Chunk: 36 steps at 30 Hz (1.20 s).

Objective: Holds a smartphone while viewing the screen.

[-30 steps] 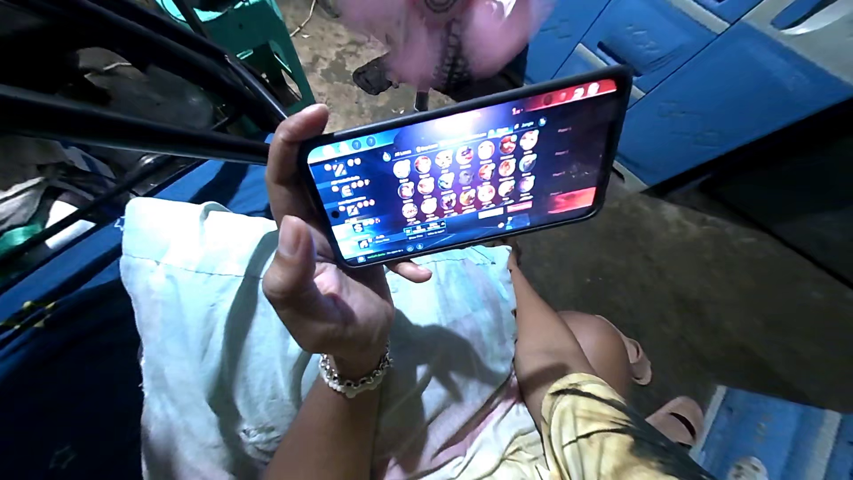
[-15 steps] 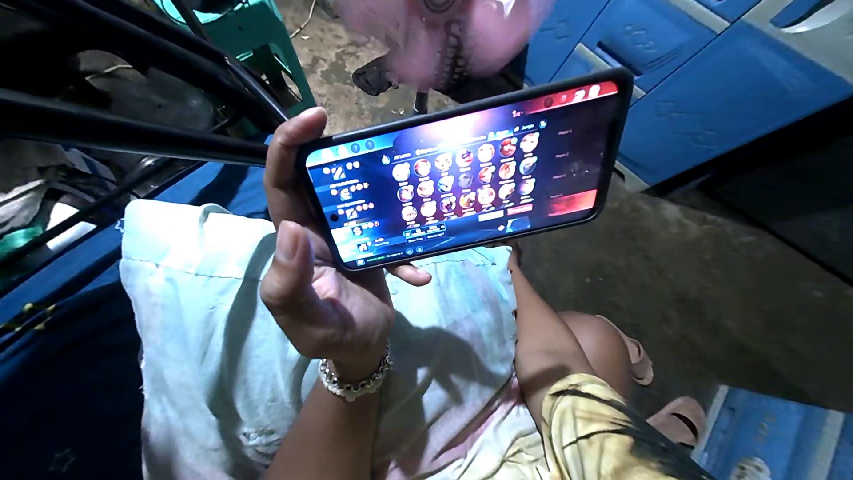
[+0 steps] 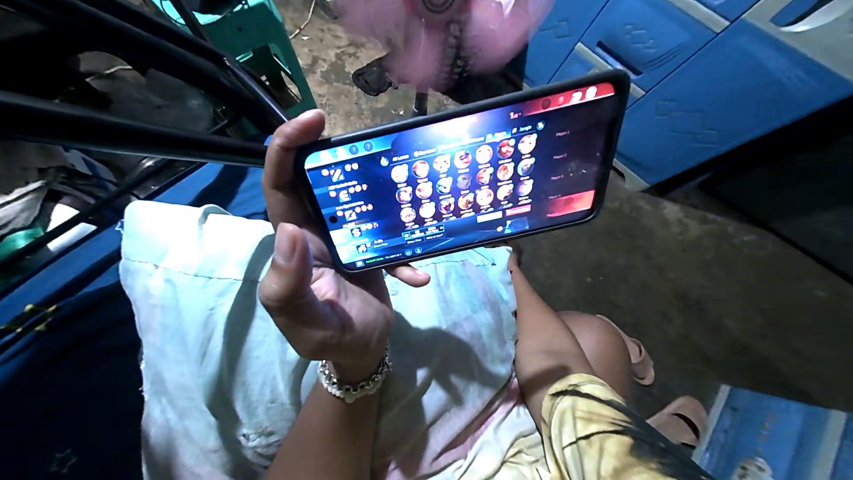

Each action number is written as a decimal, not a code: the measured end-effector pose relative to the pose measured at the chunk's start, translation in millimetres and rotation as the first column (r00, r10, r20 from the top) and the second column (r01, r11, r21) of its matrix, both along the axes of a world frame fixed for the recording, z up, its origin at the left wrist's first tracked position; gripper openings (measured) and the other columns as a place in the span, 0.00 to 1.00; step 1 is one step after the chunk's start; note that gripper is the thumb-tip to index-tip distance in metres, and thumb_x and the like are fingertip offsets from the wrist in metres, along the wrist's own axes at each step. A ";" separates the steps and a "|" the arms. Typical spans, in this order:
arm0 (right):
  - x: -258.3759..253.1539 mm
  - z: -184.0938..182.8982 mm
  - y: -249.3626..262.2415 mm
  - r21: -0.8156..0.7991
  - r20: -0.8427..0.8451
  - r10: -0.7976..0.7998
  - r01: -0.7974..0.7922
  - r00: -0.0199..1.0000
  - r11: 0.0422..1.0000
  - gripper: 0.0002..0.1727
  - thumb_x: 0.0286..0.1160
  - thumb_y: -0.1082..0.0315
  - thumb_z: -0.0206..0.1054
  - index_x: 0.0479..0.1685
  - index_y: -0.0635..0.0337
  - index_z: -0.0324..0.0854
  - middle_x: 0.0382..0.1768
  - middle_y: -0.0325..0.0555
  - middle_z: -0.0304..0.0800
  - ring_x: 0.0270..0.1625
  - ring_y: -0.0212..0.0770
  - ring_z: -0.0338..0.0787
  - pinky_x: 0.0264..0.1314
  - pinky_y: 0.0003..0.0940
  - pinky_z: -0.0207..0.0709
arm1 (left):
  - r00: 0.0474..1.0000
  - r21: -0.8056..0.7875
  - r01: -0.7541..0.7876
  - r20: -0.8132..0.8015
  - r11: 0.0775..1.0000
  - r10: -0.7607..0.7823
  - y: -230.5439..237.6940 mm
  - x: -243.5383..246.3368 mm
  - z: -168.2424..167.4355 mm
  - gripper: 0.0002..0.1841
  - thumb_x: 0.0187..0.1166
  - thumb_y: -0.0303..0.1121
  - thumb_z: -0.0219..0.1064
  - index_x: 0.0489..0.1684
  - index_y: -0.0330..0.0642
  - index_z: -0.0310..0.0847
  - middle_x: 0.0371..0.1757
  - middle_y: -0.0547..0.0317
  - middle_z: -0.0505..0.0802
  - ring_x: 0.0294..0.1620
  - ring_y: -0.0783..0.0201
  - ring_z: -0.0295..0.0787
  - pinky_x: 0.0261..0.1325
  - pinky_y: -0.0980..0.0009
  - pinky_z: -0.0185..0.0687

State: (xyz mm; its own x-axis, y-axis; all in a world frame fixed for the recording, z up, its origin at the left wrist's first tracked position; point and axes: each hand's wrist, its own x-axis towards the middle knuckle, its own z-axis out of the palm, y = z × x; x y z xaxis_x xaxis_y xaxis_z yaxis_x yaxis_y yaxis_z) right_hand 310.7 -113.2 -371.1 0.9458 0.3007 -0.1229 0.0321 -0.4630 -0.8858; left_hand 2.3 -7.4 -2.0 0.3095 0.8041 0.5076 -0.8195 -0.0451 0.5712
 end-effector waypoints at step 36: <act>-7.8 49.5 0.7 -0.059 -0.252 -0.065 0.052 0.965 0.997 0.19 0.78 0.81 0.61 0.67 0.69 0.79 0.64 0.60 0.85 0.64 0.48 0.84 0.67 0.40 0.76 | 1.000 0.002 -0.013 -0.026 1.000 0.013 -1.3 0.1 1.3 0.28 0.81 0.46 0.56 0.79 0.44 0.64 0.68 0.54 0.80 0.52 0.64 0.90 0.29 0.69 0.92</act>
